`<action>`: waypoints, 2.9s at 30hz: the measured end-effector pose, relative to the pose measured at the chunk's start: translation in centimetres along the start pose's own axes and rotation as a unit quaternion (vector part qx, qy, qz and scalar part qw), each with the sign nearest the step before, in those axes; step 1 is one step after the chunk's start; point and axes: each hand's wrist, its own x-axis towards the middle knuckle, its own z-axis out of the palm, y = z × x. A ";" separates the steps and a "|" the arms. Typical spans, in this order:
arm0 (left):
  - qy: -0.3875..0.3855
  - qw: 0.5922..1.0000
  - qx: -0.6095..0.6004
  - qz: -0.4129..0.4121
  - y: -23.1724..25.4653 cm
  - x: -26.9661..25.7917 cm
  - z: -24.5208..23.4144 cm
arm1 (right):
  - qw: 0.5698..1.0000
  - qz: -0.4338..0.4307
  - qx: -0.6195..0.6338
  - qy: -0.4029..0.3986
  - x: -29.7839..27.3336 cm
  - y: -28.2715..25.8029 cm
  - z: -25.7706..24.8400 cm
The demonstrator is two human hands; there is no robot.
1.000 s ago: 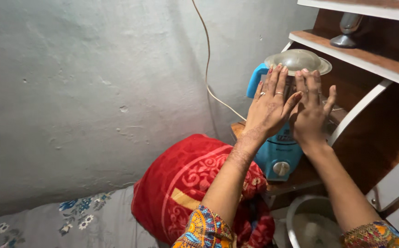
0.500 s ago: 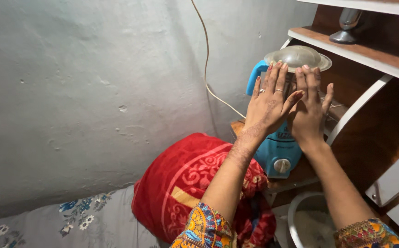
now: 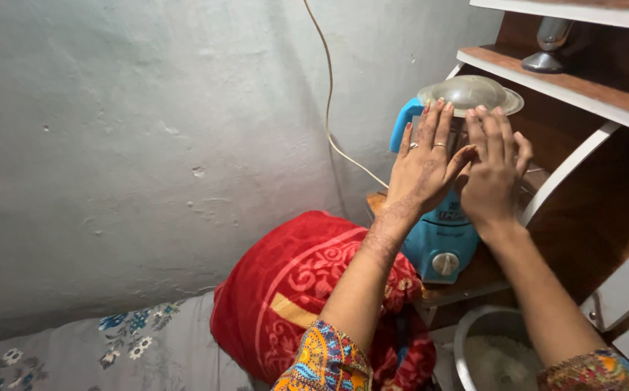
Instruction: The person plugs in a blender, attaches a steel grinding jar to the blue base, adds rice from a metal bowl into the jar, and secures the lid. They then hold the lid and run the blender in repeated bursts to grind the rice, keeping one hand on the jar while operating the switch.
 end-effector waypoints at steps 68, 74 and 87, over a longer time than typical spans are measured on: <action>-0.026 0.992 0.084 0.087 -4.7 -0.1 0.7 | 0.937 0.241 -0.009 -0.251 -19.9 -0.2 5.9; -0.014 0.995 0.072 0.070 -4.3 0.1 0.8 | 0.919 0.287 0.058 -0.262 -19.2 0.1 5.5; 0.003 0.997 0.031 0.065 -2.6 0.4 -0.2 | 0.963 0.033 -0.134 -0.231 -20.3 0.9 6.3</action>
